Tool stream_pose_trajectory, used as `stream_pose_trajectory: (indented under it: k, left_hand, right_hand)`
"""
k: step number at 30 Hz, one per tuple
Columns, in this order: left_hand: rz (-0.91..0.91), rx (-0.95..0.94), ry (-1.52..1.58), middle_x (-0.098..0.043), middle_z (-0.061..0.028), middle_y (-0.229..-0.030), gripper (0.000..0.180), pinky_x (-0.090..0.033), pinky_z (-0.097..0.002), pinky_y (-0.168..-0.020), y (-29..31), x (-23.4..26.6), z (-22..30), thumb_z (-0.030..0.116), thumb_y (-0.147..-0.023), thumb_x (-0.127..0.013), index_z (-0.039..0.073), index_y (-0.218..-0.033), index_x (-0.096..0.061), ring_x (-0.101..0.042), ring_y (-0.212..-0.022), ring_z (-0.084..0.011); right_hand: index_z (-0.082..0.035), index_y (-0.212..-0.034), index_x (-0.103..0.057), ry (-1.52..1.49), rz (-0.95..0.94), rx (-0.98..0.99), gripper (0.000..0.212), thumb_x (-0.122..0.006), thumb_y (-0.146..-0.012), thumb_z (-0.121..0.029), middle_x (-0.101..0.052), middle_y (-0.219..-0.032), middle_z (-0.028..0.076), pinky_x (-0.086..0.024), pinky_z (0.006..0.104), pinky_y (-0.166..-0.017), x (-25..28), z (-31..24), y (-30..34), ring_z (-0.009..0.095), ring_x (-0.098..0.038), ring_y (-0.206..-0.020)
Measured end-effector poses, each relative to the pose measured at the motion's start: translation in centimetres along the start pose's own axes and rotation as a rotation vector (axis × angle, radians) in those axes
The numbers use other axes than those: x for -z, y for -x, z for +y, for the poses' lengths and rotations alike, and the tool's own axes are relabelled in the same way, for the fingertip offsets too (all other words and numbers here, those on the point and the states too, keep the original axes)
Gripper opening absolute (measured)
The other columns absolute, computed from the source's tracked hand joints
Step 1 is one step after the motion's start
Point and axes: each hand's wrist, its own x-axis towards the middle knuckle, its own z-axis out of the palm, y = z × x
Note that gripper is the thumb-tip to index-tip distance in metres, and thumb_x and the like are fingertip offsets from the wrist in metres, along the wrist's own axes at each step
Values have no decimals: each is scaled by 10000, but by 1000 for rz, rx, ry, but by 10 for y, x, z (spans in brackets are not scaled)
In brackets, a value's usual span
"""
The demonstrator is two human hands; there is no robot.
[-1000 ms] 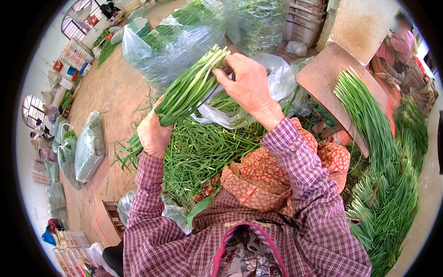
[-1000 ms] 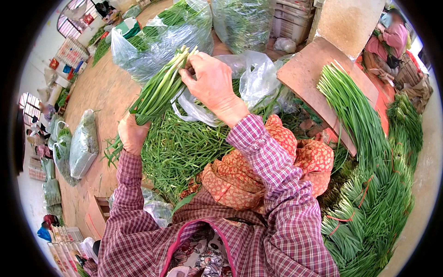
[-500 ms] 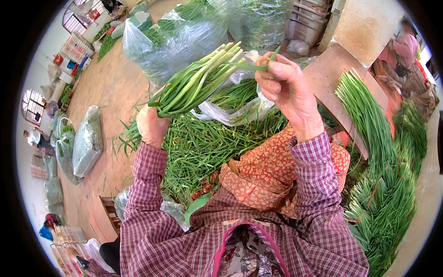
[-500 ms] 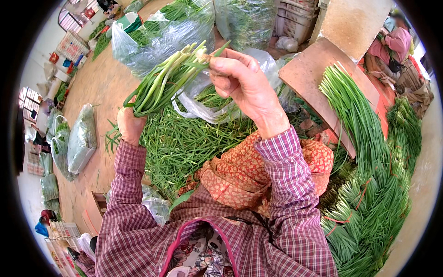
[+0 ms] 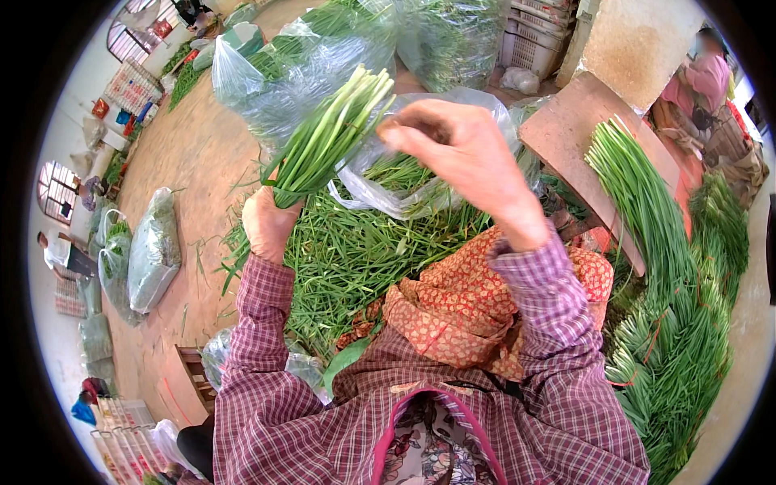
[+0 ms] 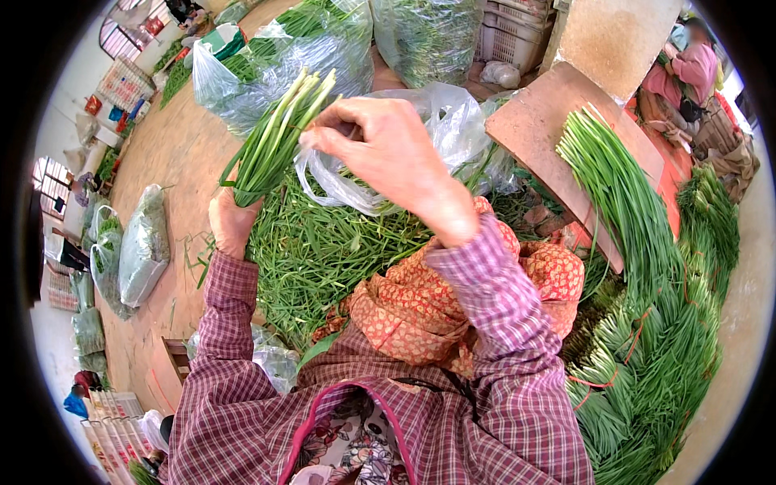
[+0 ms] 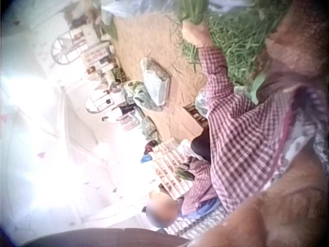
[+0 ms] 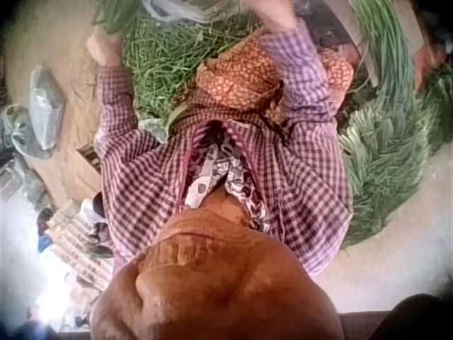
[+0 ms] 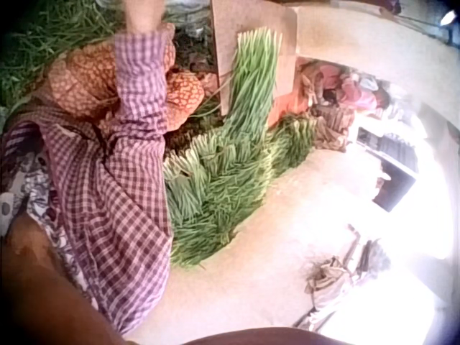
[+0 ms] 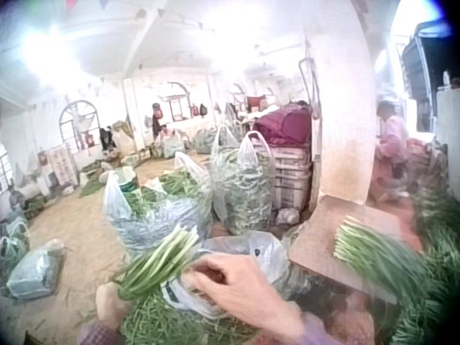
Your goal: The person sorts bunches of green vegetables by hand, removes individual stems, and ties them into bundles with red string.
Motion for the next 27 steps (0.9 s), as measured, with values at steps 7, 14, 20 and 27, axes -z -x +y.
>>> stream_pose_trajectory:
  k: [7, 14, 20, 27]
  left_hand:
    - [49, -72, -24, -705, -95, -955, 616, -535, -371, -689, 2, 2, 9, 176, -698, -778, 238, -1282, -592, -684, -817, -297]
    - [122, -112, -29, -708, -66, -999, 715, -542, -361, -699, -5, 11, 20, 204, -709, -798, 307, -1355, -512, -692, -828, -271]
    - [185, -132, -138, -703, -50, -1023, 821, -540, -372, -699, -10, 8, 1, 129, -686, -791, 372, -1392, -447, -688, -837, -260]
    - [137, -142, -269, -694, -37, -1098, 764, -541, -337, -741, -10, 21, 11, 92, -692, -769, 337, -1364, -500, -689, -924, -235]
  right_hand:
    - [-71, -815, -668, 413, 244, 173, 194, -708, -786, -259, -649, -842, 89, -490, 414, -612, -45, 22, -20, 293, -633, -701]
    - [0, -793, -651, -85, -165, 65, 203, -702, -813, -195, -600, -676, 77, -428, 311, -562, -33, -2, 10, 157, -548, -620]
    - [-40, -889, -701, -394, -694, 64, 218, -690, -812, -244, -651, -751, 75, -476, 316, -602, -21, -8, 40, 175, -610, -666]
    - [-114, -901, -671, 375, 15, 312, 168, -612, -862, -266, -600, -790, 85, -509, 420, -635, -18, 9, -3, 291, -629, -770]
